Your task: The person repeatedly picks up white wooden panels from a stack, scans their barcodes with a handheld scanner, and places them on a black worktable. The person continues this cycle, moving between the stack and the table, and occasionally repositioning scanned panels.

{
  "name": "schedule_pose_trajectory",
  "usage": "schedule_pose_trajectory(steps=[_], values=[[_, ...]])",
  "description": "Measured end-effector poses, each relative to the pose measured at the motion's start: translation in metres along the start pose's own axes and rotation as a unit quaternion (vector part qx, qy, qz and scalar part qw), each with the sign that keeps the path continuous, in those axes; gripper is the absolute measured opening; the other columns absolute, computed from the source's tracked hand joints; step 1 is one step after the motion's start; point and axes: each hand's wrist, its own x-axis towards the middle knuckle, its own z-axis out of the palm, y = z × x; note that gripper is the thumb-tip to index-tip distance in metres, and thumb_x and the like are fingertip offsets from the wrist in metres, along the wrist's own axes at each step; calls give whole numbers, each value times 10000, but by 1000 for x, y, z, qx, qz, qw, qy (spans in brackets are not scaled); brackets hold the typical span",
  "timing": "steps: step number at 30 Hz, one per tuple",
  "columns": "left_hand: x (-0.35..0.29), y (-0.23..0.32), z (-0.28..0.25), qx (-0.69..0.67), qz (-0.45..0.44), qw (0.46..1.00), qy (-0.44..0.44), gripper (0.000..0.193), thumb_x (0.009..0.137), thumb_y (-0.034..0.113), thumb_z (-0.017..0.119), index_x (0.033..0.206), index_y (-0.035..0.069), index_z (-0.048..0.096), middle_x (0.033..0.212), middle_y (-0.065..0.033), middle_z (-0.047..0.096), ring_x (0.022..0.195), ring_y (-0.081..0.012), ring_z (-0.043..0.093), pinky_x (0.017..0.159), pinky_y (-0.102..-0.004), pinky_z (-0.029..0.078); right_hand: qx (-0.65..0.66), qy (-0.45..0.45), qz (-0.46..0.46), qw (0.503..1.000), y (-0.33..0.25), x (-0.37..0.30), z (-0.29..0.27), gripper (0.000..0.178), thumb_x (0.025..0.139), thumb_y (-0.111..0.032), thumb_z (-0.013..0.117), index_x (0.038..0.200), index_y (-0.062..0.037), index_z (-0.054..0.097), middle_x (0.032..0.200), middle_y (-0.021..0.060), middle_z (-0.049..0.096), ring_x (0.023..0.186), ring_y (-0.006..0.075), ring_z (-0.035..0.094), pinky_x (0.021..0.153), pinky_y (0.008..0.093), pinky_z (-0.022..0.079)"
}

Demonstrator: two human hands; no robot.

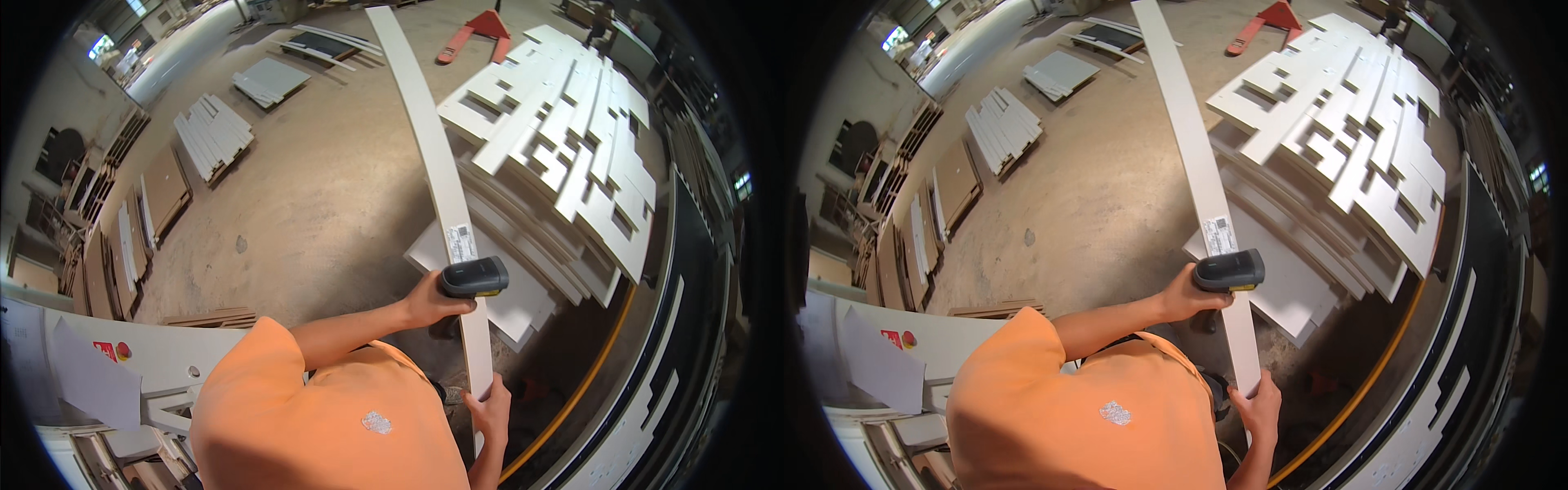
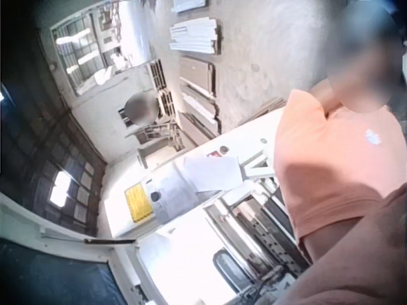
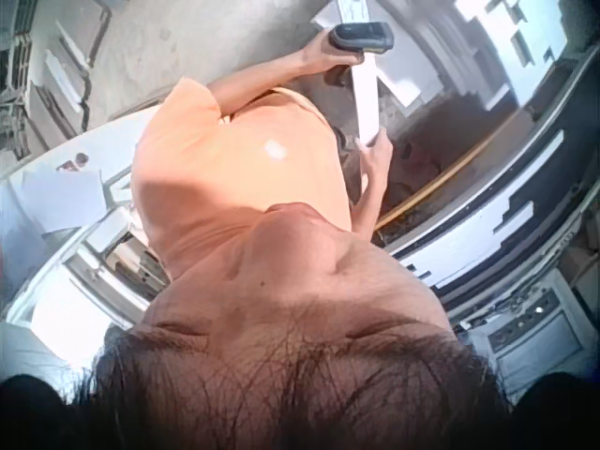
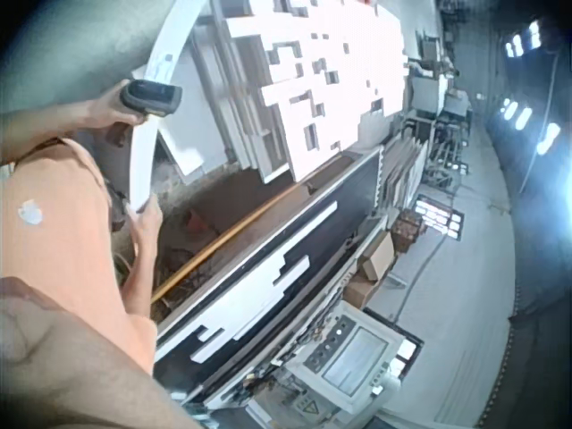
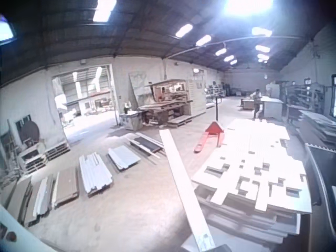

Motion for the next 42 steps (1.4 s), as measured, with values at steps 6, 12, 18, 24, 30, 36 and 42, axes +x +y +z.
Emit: schedule_pose_trajectory(steps=[6,12,18,24,30,36,42], values=[[-8,11,-235,-55,-79,957,272,176,836,194,753,881,36,688,766,-10,624,665,-99,577,593,-270,463,-149,-149,61,976,-55,79,82,475,695,-231,855,995,26,590,905,257,704,880,443,690,779,490,537],[1,2,-366,-115,-148,900,394,305,877,323,693,865,19,718,594,-13,599,374,-71,458,342,-226,306,-152,-188,-69,968,-179,183,130,456,679,-245,833,970,16,597,819,229,698,821,423,690,735,472,533],[51,-20,-437,-97,-160,937,294,251,849,207,767,1011,18,734,907,-33,705,838,-113,634,761,-274,508,-131,-183,-117,967,-313,349,212,450,716,-225,829,1023,25,614,874,235,700,842,422,686,747,474,531],[53,-54,-644,106,-265,853,437,327,810,290,798,889,-22,741,750,-56,701,688,-141,647,626,-348,507,-163,-192,-163,954,-434,533,311,490,749,-226,824,1121,20,620,973,251,717,942,434,691,829,490,545],[-97,-116,-748,75,-579,554,594,495,697,358,799,996,-33,741,963,-198,730,881,-324,711,780,-434,539,-200,-253,-86,943,-516,684,354,532,733,-255,815,1155,15,635,1011,257,723,993,419,694,878,470,554],[-148,-175,-727,-107,-595,476,638,408,706,193,835,1011,-35,689,849,-146,659,717,-268,625,641,-448,511,-303,-240,-62,920,-558,806,399,557,705,-299,835,1120,27,658,1025,258,726,984,410,704,879,462,565],[-44,-170,-912,-71,-641,477,597,508,677,292,845,981,-94,715,888,-192,719,773,-320,704,689,-444,556,-353,-242,-42,903,-667,915,468,578,695,-290,840,1105,69,648,1025,289,716,991,424,700,860,460,567]])
